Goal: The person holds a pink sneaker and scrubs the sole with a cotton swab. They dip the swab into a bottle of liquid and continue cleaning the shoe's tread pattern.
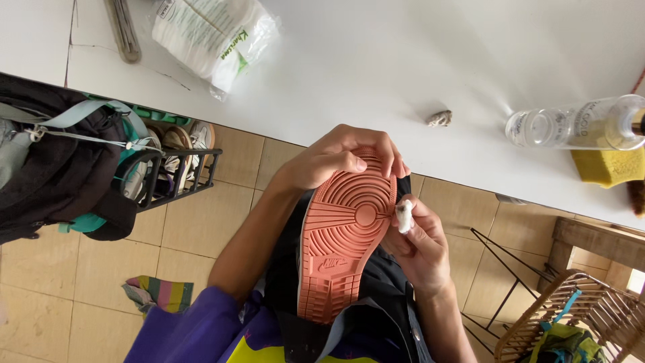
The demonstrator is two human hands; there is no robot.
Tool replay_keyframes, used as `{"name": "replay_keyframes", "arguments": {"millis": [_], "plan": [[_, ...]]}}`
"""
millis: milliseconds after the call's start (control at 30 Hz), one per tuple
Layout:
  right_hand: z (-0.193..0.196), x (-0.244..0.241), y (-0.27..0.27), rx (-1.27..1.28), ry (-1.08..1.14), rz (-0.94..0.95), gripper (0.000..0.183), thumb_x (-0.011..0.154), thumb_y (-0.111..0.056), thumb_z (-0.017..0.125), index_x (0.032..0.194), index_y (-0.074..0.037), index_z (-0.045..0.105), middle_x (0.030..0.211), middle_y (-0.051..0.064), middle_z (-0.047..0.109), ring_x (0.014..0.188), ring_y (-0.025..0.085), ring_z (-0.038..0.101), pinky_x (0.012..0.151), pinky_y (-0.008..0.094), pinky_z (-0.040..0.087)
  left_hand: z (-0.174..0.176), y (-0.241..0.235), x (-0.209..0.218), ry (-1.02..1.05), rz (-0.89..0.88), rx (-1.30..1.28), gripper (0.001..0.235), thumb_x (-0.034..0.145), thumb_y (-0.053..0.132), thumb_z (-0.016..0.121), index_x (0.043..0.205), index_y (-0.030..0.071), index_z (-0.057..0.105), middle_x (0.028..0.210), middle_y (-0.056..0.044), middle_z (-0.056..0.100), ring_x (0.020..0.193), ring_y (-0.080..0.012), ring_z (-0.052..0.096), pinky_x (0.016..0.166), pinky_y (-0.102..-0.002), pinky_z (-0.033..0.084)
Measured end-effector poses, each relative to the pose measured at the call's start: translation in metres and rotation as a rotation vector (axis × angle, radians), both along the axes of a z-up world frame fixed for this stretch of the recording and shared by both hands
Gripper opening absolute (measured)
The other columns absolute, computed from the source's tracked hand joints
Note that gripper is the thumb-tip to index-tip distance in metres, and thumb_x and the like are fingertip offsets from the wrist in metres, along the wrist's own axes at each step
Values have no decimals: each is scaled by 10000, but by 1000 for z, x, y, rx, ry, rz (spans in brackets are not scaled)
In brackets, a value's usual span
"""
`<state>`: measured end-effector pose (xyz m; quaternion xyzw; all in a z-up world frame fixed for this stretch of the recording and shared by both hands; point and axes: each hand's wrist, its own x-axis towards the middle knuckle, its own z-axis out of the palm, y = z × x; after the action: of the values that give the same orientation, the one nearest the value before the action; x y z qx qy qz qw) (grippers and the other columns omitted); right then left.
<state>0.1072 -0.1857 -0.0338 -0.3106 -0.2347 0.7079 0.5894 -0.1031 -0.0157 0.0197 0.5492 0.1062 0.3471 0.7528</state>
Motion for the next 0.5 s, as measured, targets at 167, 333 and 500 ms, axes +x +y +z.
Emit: {"name": "replay_keyframes", "arguments": {"millis": [167,333,500], "plan": [[8,-5,6,28,-3,1,226,1072,-150,627,987,53,574,521,12,392,440,55,350,460,264,336,-9,2,8,-165,40,-58,291,944,319,602,926,58,730,1028,-204,770,1134,-352,755,1043,-458,552],[14,-13,12,28,20,-12,240,1057,-131,640,927,53,558,493,18,366,433,51,325,453,254,302,-16,8,11,-329,26,-114,324,1007,286,562,851,33,689,982,-236,773,1180,-449,763,1065,-497,558],[17,-16,26,24,-58,0,209,1070,-116,628,955,49,574,525,23,391,475,48,317,485,244,302,-21,12,7,-222,61,-104,296,1026,246,579,864,26,693,1020,-235,795,1215,-413,762,1127,-562,562]]}}
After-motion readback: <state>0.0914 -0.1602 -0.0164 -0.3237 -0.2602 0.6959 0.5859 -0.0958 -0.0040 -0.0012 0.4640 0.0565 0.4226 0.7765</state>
